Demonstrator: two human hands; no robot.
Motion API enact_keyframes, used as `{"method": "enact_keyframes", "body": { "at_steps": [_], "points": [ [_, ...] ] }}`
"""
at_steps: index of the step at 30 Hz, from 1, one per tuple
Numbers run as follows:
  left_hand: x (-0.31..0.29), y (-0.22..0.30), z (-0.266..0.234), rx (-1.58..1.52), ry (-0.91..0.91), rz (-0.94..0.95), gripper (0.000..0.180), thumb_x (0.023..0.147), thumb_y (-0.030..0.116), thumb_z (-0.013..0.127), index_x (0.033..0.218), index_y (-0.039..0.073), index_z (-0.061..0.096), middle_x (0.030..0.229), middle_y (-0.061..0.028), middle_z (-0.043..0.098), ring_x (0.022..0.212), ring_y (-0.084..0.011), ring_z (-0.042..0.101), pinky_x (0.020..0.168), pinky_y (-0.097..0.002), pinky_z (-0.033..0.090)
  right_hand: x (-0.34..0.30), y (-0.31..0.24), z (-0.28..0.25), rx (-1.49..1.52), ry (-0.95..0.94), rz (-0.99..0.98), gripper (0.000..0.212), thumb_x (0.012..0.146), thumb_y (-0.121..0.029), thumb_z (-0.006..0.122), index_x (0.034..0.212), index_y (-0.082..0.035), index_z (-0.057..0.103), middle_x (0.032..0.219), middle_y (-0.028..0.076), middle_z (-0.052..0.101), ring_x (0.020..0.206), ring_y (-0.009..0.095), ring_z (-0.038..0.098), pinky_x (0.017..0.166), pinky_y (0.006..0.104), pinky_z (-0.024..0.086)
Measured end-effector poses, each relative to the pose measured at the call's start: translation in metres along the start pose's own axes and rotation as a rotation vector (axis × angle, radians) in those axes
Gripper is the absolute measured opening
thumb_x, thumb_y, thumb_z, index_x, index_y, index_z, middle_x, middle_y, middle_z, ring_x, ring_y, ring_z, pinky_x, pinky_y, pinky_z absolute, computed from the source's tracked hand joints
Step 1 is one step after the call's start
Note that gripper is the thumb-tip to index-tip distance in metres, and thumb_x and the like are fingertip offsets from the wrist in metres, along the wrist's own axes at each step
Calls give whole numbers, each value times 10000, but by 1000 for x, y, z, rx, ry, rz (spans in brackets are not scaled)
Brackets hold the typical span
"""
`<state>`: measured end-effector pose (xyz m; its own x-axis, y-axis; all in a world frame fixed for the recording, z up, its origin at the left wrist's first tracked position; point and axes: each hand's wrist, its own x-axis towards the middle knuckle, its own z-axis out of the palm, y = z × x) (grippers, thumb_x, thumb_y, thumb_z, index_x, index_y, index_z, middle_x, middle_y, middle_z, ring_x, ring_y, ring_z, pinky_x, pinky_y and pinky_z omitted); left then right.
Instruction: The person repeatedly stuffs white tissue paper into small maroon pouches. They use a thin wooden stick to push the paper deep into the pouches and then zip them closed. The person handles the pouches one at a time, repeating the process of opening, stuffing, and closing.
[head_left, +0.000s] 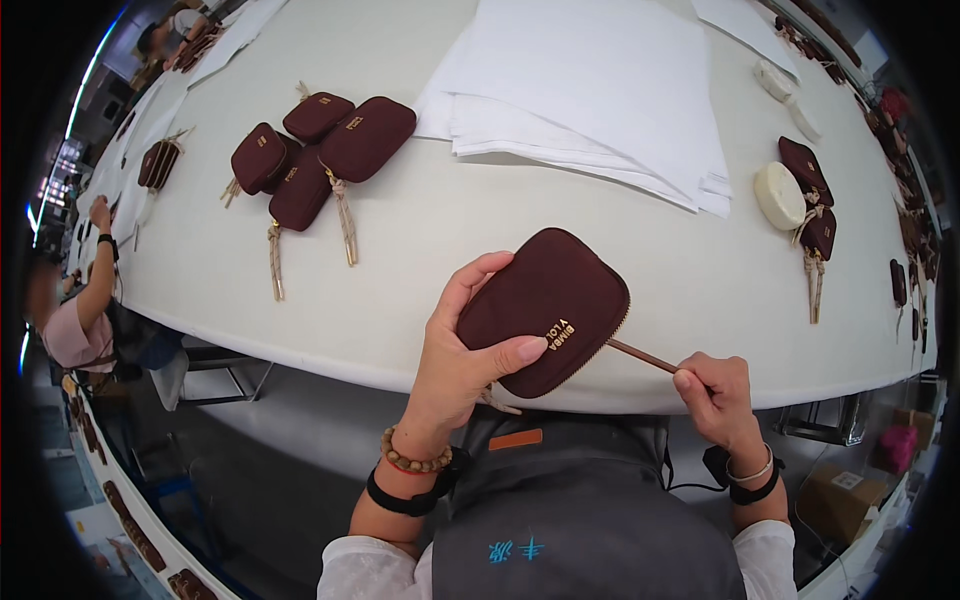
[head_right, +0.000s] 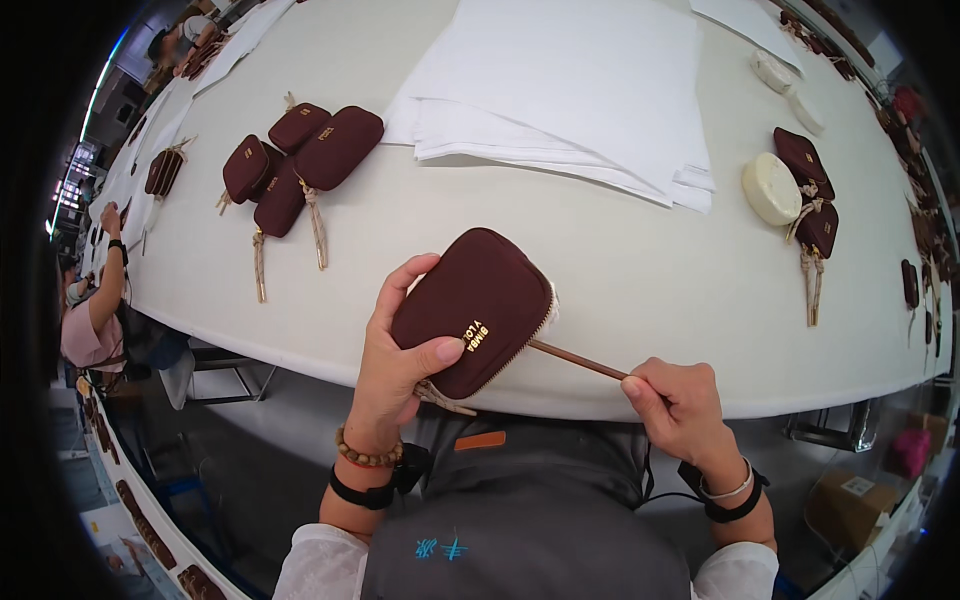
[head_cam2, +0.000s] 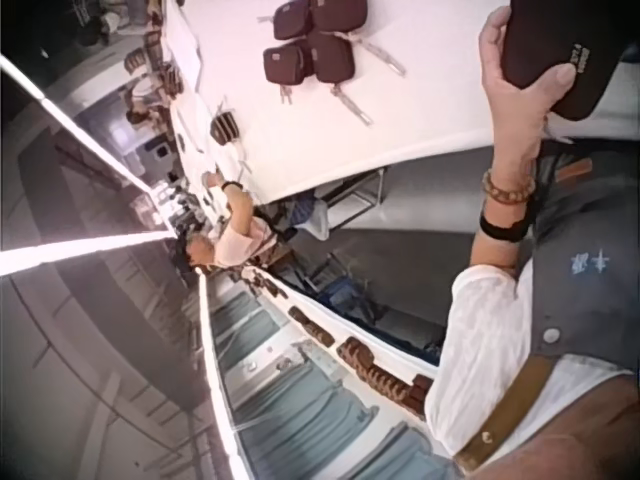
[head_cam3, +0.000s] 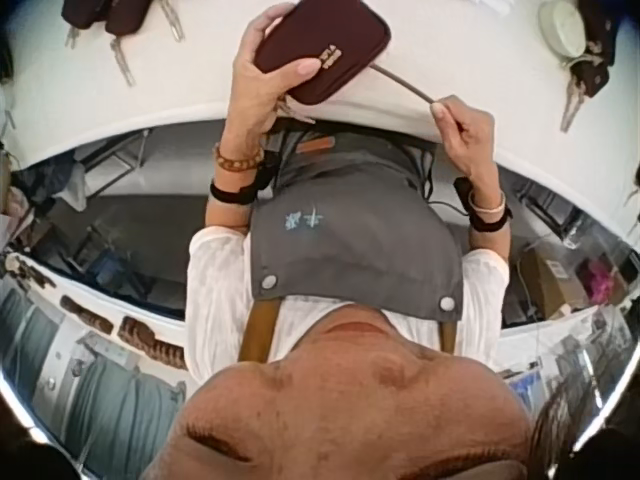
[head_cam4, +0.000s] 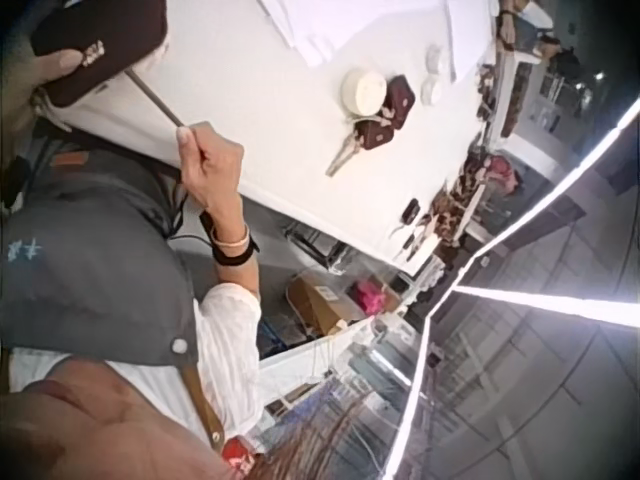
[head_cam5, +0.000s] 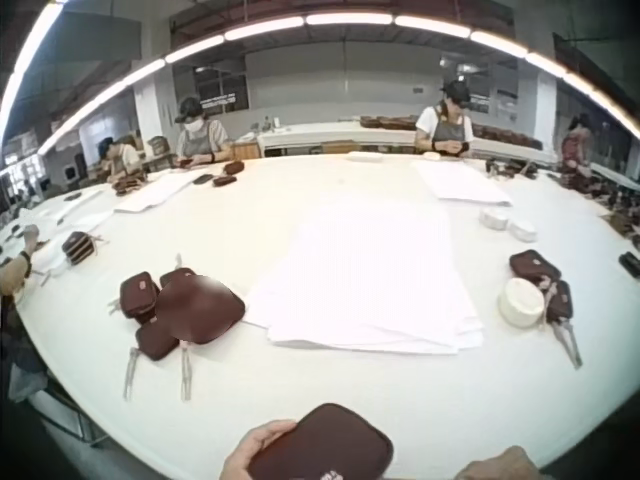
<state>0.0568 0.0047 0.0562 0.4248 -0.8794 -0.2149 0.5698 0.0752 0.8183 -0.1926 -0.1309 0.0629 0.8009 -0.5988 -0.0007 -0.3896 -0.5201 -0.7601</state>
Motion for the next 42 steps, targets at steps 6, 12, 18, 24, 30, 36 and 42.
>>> {"method": "enact_keyframes", "body": {
  "at_steps": [6, 12, 18, 24, 30, 36, 42],
  "points": [
    [0, 3, -4, 270, -149, -18, 673, 702, 72, 837, 1292, 46, 514, 1250, -107, 570, 1152, -179, 553, 975, -312, 466, 9, -16, 2, -235, -63, -160, 244, 906, -202, 626, 701, -83, 568, 534, 32, 503, 423, 209, 468, 416, 316, 343],
    [0, -9, -2, 396, -225, -22, 695, 684, 97, 852, 1299, 51, 530, 1225, -101, 589, 1112, -179, 578, 955, -311, 478, 11, -37, 1, -413, -128, -262, 232, 883, -208, 647, 701, -93, 563, 522, 40, 476, 443, 229, 497, 410, 336, 332],
    [0, -3, 0, 296, -120, 7, 700, 651, 132, 870, 1278, 51, 568, 1251, -104, 589, 1150, -191, 569, 962, -327, 470, 1, -35, -24, -347, -91, -121, 210, 848, -184, 686, 707, -90, 563, 574, 42, 506, 438, 224, 490, 402, 342, 326],
    [3, -12, -3, 675, -238, 164, 689, 600, 85, 880, 1233, 61, 611, 1296, -102, 575, 1189, -221, 548, 980, -350, 470, -5, -52, -9, -631, -103, -185, 247, 868, -215, 676, 717, -95, 522, 547, 17, 469, 422, 207, 475, 397, 336, 317],
    [4, -18, -9, 400, -184, 23, 591, 667, 76, 848, 1211, 44, 617, 1266, -107, 583, 1114, -198, 593, 930, -319, 503, 0, -27, 17, -241, -115, -99, 246, 897, -205, 650, 722, -64, 550, 531, 39, 489, 429, 210, 485, 407, 322, 329],
    [-5, -22, 2, 224, -103, 50, 592, 703, 23, 825, 1237, 10, 571, 1170, -123, 627, 1047, -185, 625, 898, -305, 526, -4, -17, 22, 205, -115, 106, 217, 917, -171, 628, 759, -22, 617, 529, 68, 501, 426, 183, 408, 431, 286, 339],
    [-9, -24, 1, 136, 36, 37, 605, 741, 18, 800, 1277, 6, 519, 1170, -132, 627, 1051, -192, 626, 903, -316, 533, -13, -31, 4, -129, 7, 118, 226, 910, -170, 640, 738, -29, 602, 533, 83, 489, 418, 199, 422, 425, 303, 343]
  ]
}}
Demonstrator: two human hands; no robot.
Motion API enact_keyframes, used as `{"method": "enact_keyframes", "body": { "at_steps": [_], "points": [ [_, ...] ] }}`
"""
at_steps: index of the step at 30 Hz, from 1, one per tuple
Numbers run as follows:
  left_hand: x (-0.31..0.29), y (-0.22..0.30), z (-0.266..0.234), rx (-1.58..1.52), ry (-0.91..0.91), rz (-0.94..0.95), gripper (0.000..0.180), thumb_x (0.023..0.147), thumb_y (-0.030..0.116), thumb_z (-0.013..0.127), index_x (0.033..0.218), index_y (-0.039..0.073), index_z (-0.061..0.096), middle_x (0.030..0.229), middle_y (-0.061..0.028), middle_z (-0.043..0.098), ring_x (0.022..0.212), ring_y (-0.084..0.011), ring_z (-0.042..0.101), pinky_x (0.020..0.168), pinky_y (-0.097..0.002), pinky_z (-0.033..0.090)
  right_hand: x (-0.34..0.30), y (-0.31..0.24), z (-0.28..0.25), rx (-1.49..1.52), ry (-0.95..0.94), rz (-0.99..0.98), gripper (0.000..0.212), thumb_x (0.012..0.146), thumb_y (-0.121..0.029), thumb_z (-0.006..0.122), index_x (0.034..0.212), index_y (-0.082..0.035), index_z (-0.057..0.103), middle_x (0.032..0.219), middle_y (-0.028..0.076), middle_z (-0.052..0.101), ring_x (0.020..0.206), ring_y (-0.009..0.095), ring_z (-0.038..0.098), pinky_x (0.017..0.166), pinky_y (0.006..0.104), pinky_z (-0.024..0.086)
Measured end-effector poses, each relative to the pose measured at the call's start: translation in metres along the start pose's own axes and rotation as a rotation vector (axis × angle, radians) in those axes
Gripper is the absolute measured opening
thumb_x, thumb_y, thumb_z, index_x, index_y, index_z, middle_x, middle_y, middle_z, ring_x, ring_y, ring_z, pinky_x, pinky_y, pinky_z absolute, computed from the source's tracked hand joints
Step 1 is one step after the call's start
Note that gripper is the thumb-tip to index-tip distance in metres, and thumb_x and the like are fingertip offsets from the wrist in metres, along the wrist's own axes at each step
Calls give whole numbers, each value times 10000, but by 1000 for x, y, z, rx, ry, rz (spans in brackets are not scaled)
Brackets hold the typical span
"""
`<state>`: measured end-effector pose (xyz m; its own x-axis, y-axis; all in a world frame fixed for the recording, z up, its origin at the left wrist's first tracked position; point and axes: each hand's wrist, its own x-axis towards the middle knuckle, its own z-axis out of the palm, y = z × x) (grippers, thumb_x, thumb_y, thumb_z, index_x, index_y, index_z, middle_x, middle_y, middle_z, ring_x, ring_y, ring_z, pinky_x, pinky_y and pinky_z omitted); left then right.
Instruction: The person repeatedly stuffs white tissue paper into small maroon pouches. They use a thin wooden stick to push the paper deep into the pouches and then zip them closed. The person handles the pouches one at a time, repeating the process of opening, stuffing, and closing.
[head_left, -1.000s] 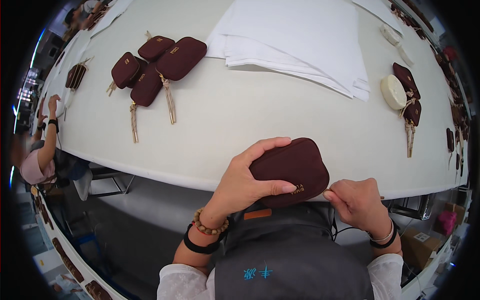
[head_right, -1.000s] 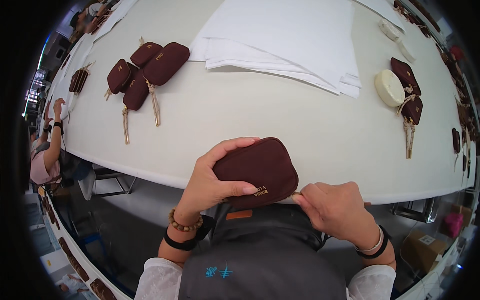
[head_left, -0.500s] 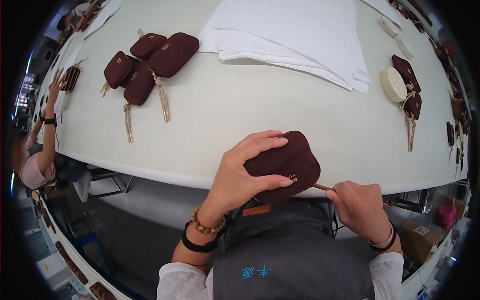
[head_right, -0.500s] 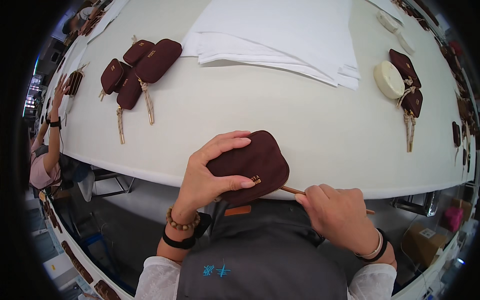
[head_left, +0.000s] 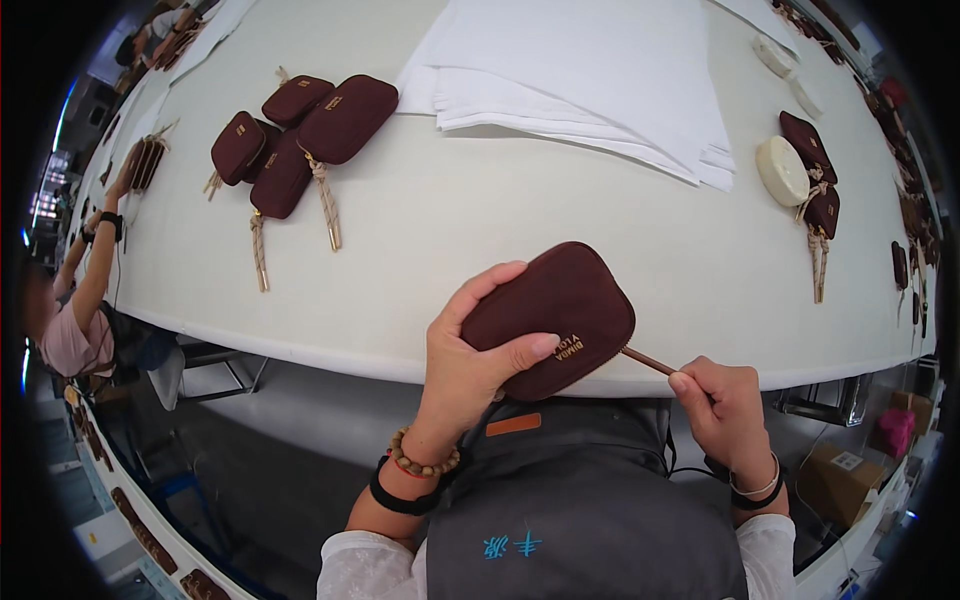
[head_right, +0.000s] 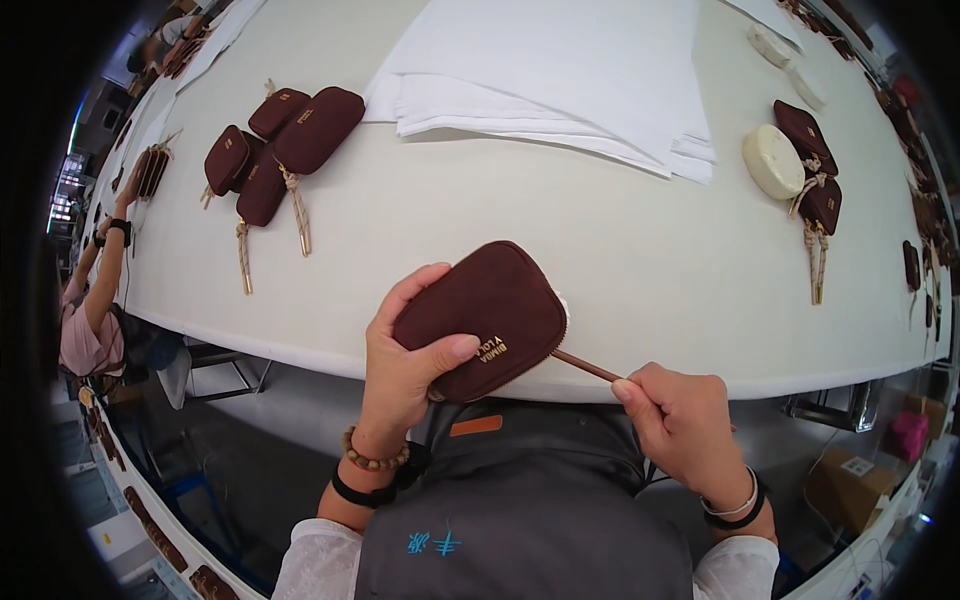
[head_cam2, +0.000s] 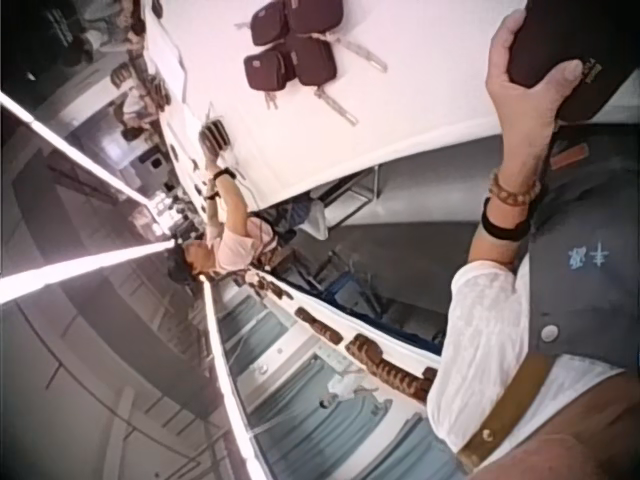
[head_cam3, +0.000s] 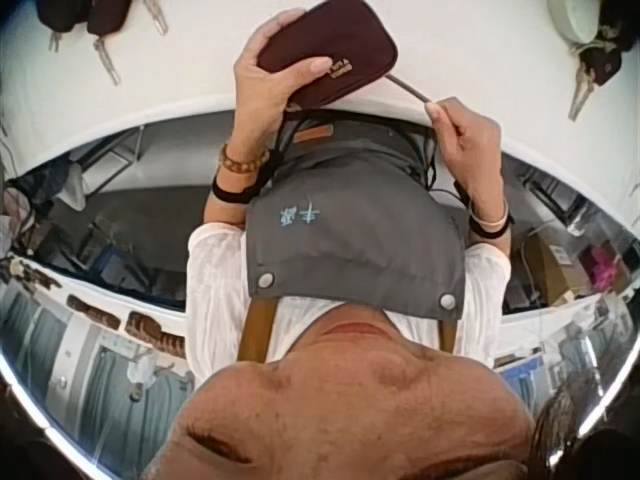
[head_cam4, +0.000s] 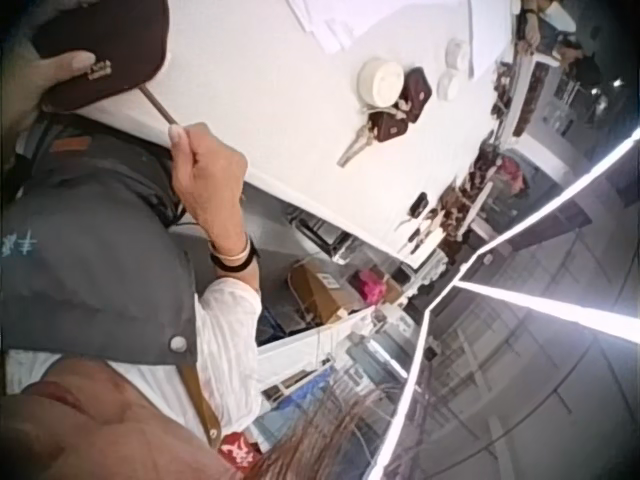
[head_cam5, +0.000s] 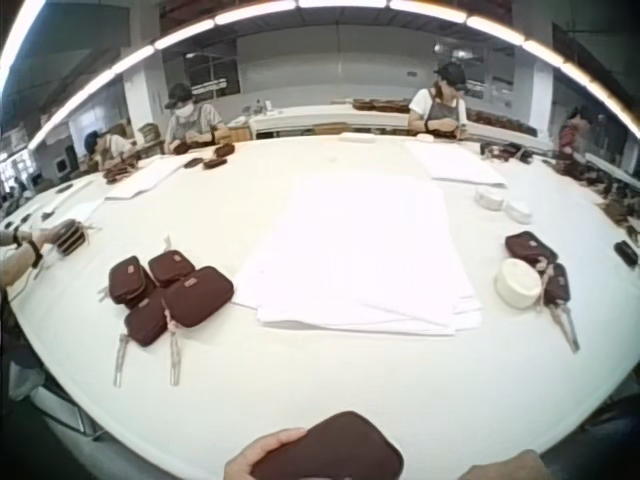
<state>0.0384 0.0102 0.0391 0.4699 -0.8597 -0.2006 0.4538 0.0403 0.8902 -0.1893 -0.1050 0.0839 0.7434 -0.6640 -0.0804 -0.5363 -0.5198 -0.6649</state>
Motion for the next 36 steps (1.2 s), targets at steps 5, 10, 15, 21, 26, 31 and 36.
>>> {"method": "enact_keyframes", "body": {
  "at_steps": [5, 10, 15, 21, 26, 31, 36],
  "points": [
    [-8, -7, 12, -128, 25, 4, 634, 749, 53, 805, 1294, 16, 482, 1147, -123, 630, 1040, -193, 627, 908, -316, 523, 2, -1, 20, -7, 136, -98, 207, 896, -164, 651, 735, -48, 594, 543, 74, 500, 423, 223, 444, 417, 315, 342],
    [2, 7, -13, 4, -175, -182, 694, 761, 119, 807, 1313, 28, 396, 1129, -129, 628, 1048, -182, 615, 897, -314, 520, 11, 15, 8, -82, -43, -212, 196, 886, -190, 647, 737, -74, 594, 568, 59, 521, 453, 234, 486, 431, 337, 360],
    [14, 18, -15, -11, -81, -218, 618, 851, 124, 724, 1342, 50, 356, 1145, -132, 625, 1050, -180, 612, 876, -317, 534, 35, 22, -18, -155, -25, -263, 164, 878, -215, 646, 772, -92, 621, 591, 64, 539, 501, 255, 530, 476, 365, 389],
    [21, 9, 1, 105, 75, 60, 602, 929, 157, 628, 1424, 48, 302, 1286, -140, 515, 1159, -183, 528, 946, -324, 489, 57, 57, -41, -565, 219, -9, 237, 910, -209, 597, 1075, -38, 612, 1055, 136, 601, 931, 296, 585, 784, 367, 457],
    [18, -15, 28, 678, -39, 358, 551, 902, 202, 653, 1378, 44, 425, 1441, -176, 324, 1263, -289, 434, 1017, -382, 422, 53, 17, -29, -532, 405, -255, 609, 978, -332, 447, 1447, 28, 299, 1517, 192, 290, 1416, 360, 252, 1134, 459, 226],
    [7, -41, 33, 1178, -194, 460, 637, 914, 256, 616, 1450, 57, 335, 1523, -242, 181, 1377, -517, 183, 1114, -551, 217, 46, -12, -4, -397, 410, -396, 698, 980, -444, 405, 1461, 41, 262, 1537, 224, 232, 1430, 370, 221, 1137, 500, 193],
    [6, -44, 32, 971, -201, 440, 641, 933, 192, 570, 1473, 32, 265, 1537, -245, 136, 1403, -455, 177, 1132, -501, 210, 26, 3, 31, -167, -67, -191, 778, 960, -482, 431, 1463, 67, 206, 1547, 242, 175, 1442, 395, 162, 1139, 496, 184]
  ]
}}
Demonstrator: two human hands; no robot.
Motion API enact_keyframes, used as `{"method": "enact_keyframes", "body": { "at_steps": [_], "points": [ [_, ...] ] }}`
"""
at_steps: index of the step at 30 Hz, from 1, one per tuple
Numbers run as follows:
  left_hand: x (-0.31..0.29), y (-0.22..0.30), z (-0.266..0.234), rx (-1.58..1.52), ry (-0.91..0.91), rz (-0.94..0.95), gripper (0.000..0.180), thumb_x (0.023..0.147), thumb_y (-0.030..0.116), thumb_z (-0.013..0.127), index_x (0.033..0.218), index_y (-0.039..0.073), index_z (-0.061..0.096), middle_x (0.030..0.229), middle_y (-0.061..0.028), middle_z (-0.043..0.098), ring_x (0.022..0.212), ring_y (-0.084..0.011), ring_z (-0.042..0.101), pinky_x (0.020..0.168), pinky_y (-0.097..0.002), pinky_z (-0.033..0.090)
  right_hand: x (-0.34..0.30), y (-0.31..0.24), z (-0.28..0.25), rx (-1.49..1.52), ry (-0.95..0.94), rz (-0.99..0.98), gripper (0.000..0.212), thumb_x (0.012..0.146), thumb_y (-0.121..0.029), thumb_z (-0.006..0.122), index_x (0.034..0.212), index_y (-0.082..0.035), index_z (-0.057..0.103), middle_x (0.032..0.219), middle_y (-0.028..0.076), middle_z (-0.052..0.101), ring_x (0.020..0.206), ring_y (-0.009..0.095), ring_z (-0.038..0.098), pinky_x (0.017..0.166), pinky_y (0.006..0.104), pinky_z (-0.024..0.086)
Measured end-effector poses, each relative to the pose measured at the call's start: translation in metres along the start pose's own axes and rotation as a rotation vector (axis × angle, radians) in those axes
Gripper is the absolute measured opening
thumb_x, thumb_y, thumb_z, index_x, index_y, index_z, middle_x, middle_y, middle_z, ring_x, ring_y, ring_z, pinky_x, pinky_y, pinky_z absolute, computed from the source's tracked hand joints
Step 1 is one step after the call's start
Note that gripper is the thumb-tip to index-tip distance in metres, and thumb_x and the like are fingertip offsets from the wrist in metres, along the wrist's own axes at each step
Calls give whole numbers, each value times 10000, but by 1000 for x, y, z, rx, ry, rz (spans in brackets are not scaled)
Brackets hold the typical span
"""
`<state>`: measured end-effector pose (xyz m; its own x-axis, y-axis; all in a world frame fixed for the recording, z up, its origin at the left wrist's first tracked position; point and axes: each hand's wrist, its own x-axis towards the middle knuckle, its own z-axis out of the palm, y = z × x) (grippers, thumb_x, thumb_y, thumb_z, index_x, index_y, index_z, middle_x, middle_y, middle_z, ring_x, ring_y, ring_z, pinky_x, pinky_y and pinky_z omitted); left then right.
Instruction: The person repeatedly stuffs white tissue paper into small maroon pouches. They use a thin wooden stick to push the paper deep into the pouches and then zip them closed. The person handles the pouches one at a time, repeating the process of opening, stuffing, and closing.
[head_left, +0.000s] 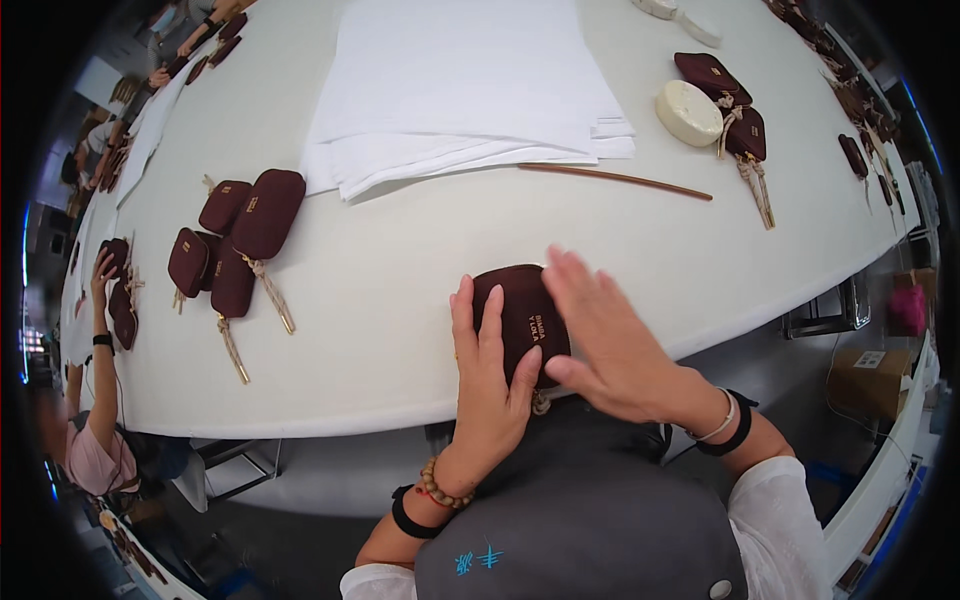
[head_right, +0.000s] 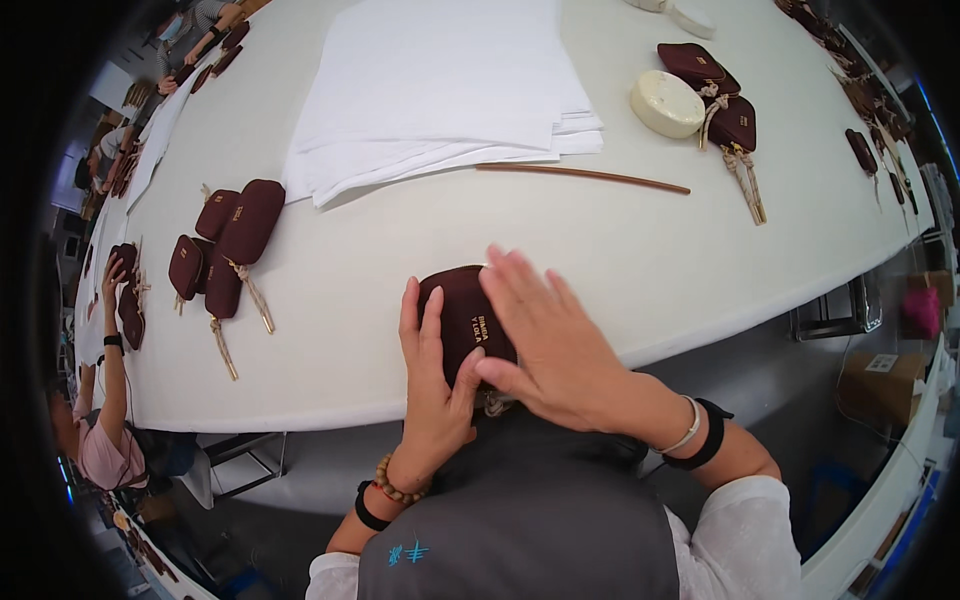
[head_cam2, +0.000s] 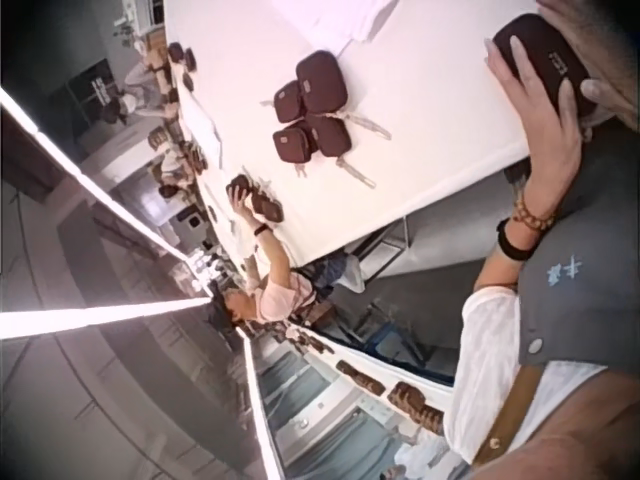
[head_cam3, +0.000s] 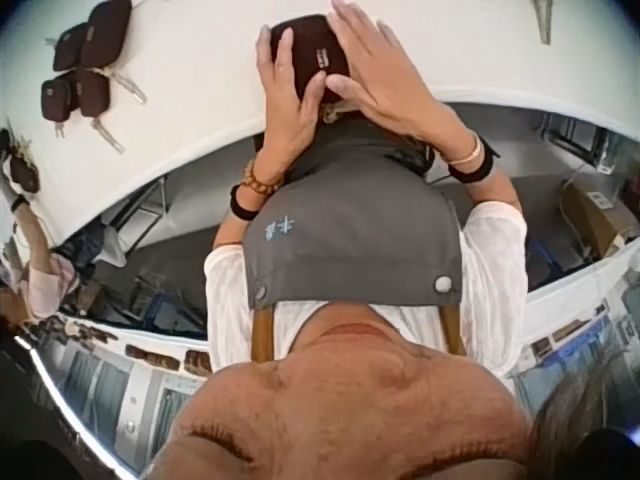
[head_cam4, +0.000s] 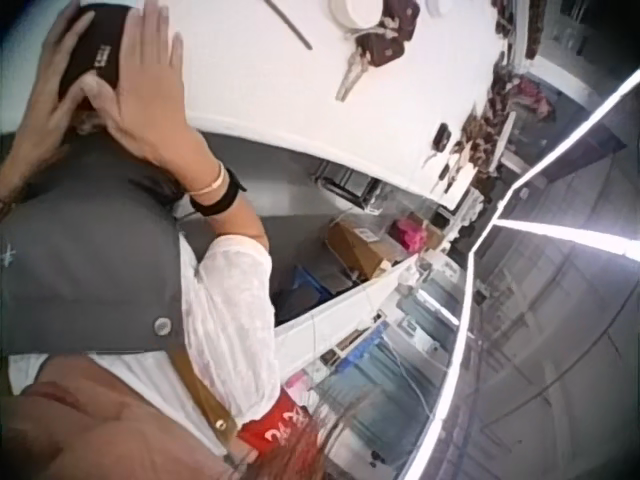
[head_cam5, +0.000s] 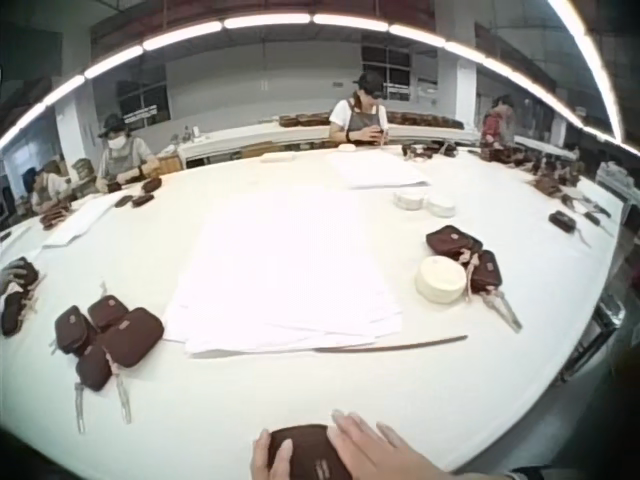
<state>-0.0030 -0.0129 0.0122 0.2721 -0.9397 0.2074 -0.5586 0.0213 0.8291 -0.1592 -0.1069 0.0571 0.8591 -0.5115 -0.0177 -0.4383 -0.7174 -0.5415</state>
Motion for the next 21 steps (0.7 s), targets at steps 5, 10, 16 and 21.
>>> {"method": "enact_keyframes", "body": {
  "at_steps": [5, 10, 16, 21],
  "points": [
    [2, 2, -1, -378, 60, -138, 629, 938, 183, 571, 1466, 14, 273, 1542, -200, 152, 1406, -328, 227, 1134, -422, 241, -12, 11, 11, -8, 210, 35, 809, 839, -249, 673, 1432, 73, 227, 1430, 242, 344, 1229, 402, 406, 1028, 484, 337],
    [4, 12, 6, -800, 229, -157, 815, 835, 35, 675, 1483, 64, 182, 1428, -103, 171, 1340, -280, 307, 1092, -422, 339, 8, -7, -5, 423, 332, -15, 787, 754, -24, 677, 1423, 53, 271, 1333, 220, 445, 1123, 373, 476, 940, 429, 408],
    [14, -16, -18, -193, 197, 194, 640, 823, 58, 713, 1381, 109, 406, 1390, -135, 263, 1217, -276, 438, 965, -404, 468, 22, 0, -20, -3, 394, -351, 644, 698, 12, 652, 1318, 16, 478, 1224, 169, 556, 1021, 327, 542, 900, 414, 428],
    [21, -21, -32, 105, 241, 384, 560, 812, 38, 721, 1311, 121, 480, 1364, -186, 347, 1077, -277, 566, 871, -374, 519, 25, 13, -18, 13, 391, -332, 657, 723, -47, 701, 1344, -70, 489, 1262, 150, 529, 1043, 323, 545, 897, 422, 440]
  ]
}}
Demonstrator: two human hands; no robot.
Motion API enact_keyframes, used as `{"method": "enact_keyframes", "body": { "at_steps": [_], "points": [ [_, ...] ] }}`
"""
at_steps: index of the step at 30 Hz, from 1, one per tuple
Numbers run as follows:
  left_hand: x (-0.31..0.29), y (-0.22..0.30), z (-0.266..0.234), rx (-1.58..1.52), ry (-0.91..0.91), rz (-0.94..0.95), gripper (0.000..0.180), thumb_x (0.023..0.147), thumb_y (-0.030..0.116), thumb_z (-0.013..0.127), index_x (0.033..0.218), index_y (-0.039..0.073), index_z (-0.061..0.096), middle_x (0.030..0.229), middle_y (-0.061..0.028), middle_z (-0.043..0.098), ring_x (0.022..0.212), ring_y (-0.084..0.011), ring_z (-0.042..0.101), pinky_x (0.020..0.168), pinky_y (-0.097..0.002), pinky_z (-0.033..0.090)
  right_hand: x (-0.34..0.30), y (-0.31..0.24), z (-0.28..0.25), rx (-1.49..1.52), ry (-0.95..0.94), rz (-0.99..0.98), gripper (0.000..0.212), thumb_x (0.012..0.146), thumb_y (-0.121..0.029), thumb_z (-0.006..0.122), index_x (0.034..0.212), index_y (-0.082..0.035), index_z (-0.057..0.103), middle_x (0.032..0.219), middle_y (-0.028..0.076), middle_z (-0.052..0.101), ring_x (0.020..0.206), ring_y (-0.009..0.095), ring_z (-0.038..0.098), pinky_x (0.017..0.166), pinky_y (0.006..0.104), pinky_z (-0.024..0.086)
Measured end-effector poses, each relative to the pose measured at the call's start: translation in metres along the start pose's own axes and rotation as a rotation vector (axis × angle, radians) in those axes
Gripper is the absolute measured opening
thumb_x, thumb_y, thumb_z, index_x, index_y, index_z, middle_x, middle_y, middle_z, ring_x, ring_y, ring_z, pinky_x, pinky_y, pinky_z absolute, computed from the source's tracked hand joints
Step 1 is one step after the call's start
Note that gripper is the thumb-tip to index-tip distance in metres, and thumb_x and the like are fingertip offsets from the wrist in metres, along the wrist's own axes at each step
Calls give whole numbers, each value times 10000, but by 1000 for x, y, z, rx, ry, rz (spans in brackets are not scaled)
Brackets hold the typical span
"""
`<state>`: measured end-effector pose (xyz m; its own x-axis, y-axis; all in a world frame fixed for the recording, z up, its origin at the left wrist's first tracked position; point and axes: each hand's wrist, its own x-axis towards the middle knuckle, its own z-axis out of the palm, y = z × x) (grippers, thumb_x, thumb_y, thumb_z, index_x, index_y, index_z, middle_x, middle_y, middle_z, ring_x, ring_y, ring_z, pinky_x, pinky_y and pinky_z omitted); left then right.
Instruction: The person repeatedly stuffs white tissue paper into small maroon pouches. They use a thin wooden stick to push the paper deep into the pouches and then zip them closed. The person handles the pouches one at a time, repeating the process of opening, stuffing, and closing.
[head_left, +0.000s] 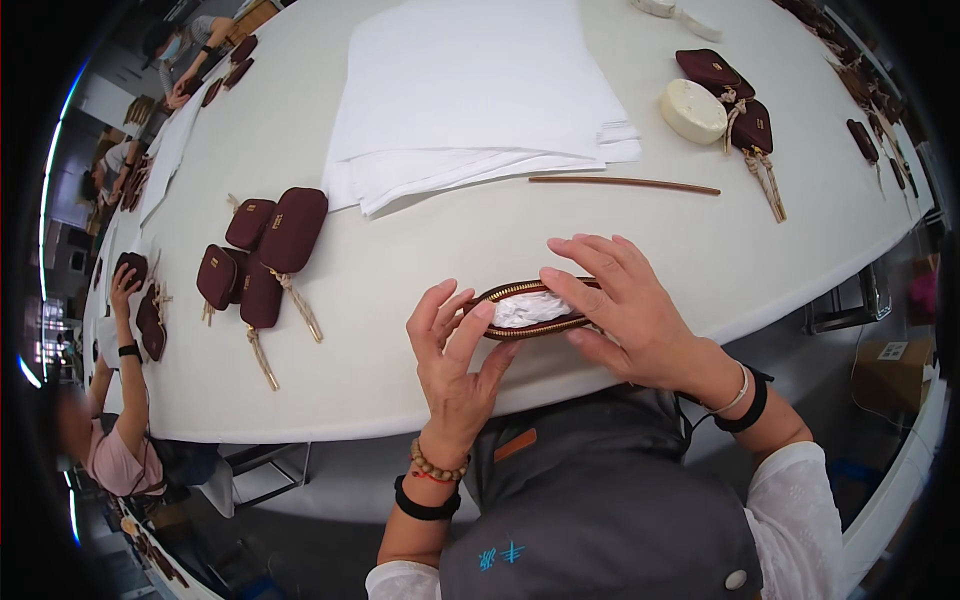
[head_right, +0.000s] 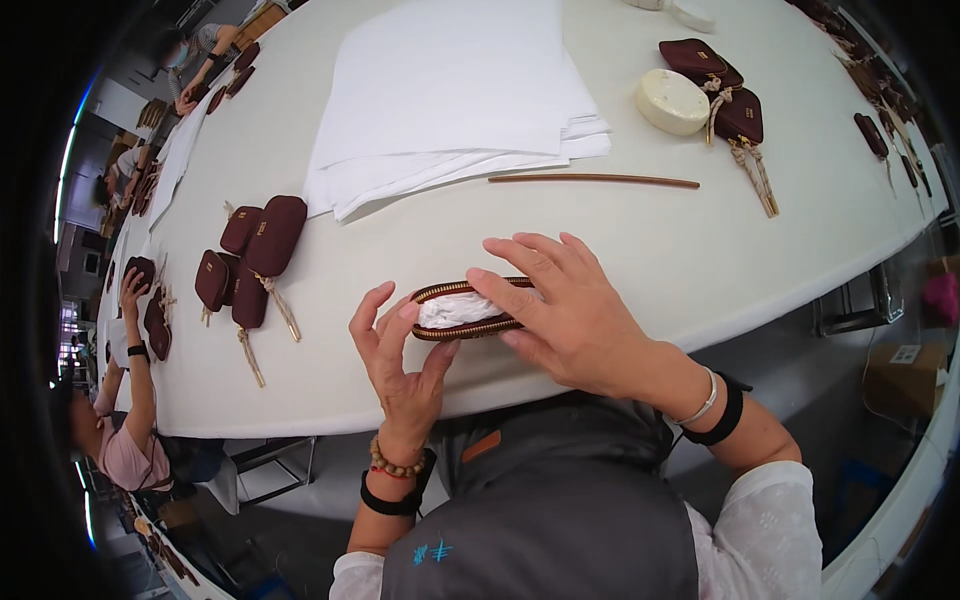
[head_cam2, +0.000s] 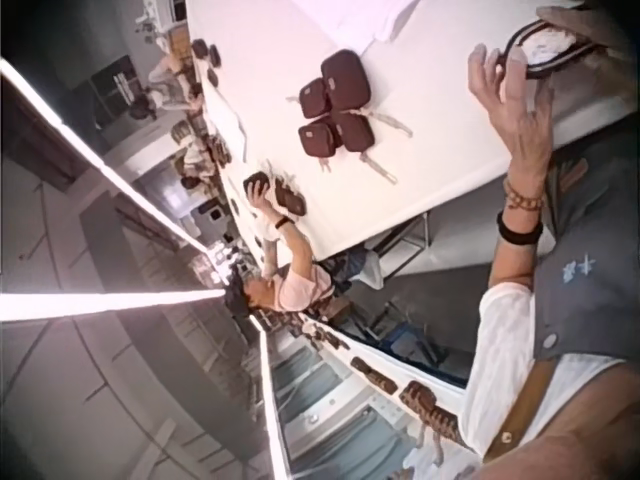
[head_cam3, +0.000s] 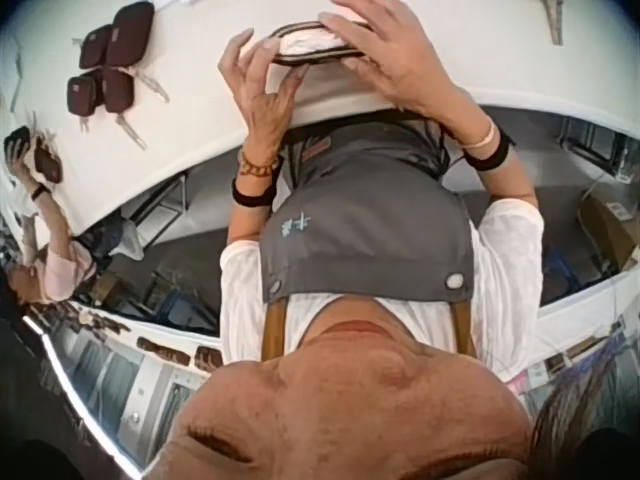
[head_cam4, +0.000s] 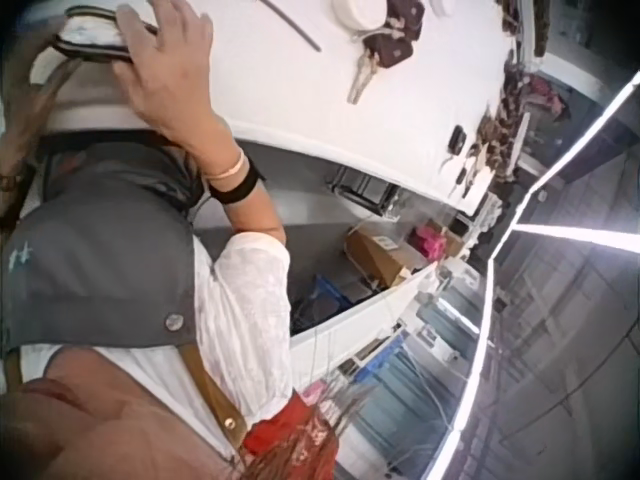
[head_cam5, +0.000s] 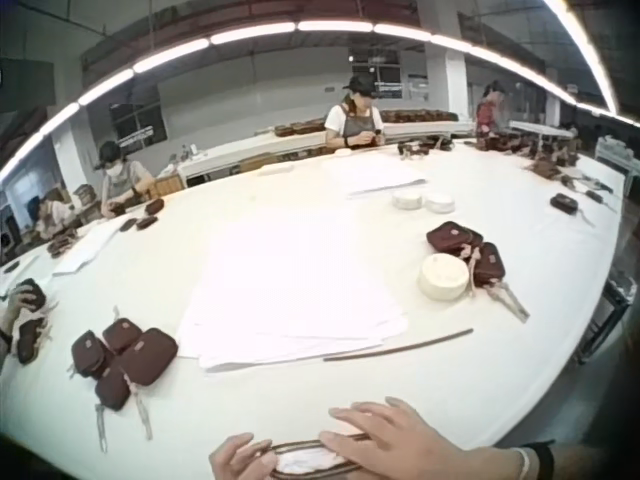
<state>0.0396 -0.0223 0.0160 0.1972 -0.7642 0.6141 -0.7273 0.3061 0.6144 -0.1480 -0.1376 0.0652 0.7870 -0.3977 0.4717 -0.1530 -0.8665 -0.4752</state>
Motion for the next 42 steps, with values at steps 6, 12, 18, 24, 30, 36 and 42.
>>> {"method": "enact_keyframes", "body": {
  "at_steps": [6, 12, 18, 24, 30, 36, 42],
  "points": [
    [-4, -7, -11, -64, -86, -97, 483, 775, 32, 753, 1201, 110, 540, 1276, -148, 428, 1091, -294, 571, 866, -383, 521, -5, 0, 6, 240, -217, 187, 698, 761, -49, 698, 1402, -88, 425, 1329, 156, 480, 1115, 344, 544, 899, 386, 495],
    [-4, -8, -21, -1, -117, -92, 386, 784, 95, 756, 1130, 89, 584, 1309, -158, 429, 1149, -318, 544, 953, -417, 481, -7, 6, 13, 336, -34, 229, 802, 762, -75, 718, 1454, -76, 313, 1315, 185, 463, 1102, 353, 543, 891, 402, 491],
    [-6, -9, -20, -143, -181, -171, 278, 802, 79, 728, 1058, 68, 621, 1246, -165, 520, 1190, -340, 528, 972, -437, 474, -11, 5, 7, 332, -119, 260, 830, 758, -58, 713, 1462, -67, 272, 1322, 198, 453, 1140, 374, 516, 915, 402, 480],
    [14, 2, -22, -61, -289, -20, 320, 718, 77, 786, 999, 87, 634, 1216, -143, 550, 1172, -359, 542, 955, -442, 478, -11, 11, 0, 345, -272, 244, 793, 732, 30, 665, 1435, -50, 308, 1345, 187, 462, 1199, 362, 497, 980, 407, 444],
    [43, 17, -5, 194, -357, 281, 498, 601, 130, 833, 1066, 197, 666, 1000, -64, 600, 1050, -328, 583, 845, -400, 506, -11, 12, 3, 436, -135, 246, 650, 779, 59, 546, 1392, -69, 368, 1289, 172, 492, 1092, 348, 551, 879, 411, 486],
    [45, 19, -10, 164, -340, 281, 520, 639, 157, 812, 1127, 238, 654, 980, -54, 593, 892, -264, 653, 760, -360, 563, -11, 13, -4, 361, -307, 665, 441, 827, -32, 552, 1261, -48, 475, 908, 174, 623, 792, 341, 624, 732, 379, 498],
    [40, 28, -9, 173, -404, 294, 317, 828, 150, 602, 1142, 183, 585, 1090, -74, 557, 800, -211, 639, 597, -308, 536, -16, 18, -13, 1052, -196, 826, 360, 906, -170, 542, 1227, -14, 492, 689, -28, 514, 547, 26, 408, 470, 183, 265]
  ]
}}
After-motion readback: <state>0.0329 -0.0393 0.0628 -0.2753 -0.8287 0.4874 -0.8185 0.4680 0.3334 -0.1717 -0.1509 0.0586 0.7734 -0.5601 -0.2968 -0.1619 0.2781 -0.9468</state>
